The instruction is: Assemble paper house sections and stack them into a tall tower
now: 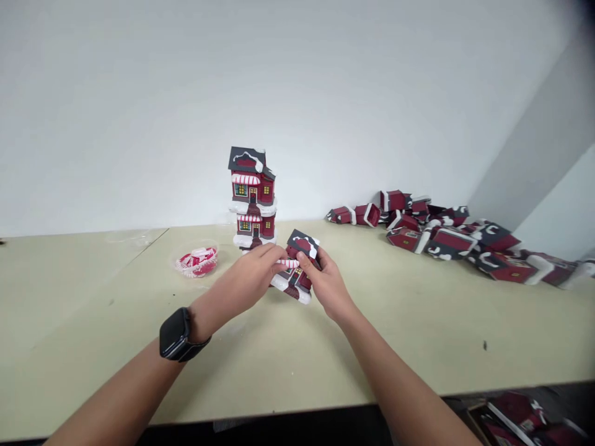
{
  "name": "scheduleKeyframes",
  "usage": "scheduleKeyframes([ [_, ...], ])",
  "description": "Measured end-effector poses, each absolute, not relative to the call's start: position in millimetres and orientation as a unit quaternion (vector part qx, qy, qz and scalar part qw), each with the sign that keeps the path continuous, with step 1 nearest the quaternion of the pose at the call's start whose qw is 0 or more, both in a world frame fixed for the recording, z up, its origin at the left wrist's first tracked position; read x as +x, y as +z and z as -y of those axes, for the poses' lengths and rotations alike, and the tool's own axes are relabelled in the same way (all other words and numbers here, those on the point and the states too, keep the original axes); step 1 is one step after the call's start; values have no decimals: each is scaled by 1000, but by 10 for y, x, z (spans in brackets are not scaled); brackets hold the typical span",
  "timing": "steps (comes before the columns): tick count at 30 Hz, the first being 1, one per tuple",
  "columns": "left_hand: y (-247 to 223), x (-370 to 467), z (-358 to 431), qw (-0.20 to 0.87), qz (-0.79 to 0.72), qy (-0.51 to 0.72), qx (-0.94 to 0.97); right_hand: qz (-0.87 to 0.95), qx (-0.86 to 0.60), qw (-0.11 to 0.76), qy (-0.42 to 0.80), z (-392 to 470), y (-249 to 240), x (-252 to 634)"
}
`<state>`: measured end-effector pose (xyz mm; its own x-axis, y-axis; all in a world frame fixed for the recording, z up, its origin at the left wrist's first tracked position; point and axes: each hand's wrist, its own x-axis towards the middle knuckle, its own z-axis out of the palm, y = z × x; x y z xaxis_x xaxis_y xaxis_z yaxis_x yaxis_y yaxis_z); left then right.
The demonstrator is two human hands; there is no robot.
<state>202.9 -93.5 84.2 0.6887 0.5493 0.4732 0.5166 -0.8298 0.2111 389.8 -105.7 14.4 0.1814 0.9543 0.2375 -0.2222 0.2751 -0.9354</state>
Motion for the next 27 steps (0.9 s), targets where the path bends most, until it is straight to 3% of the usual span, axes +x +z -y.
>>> scheduleKeyframes([
  [11,752,1952,803,-209,-153,305,917,454,-408,626,486,1063,148,3884],
  [22,861,1792,752,-368,-44,222,902,458,-391,596,532,1132,196,3848],
  [27,908,1758,760,-376,-24,175,910,478,-383,588,528,1150,201,3837],
])
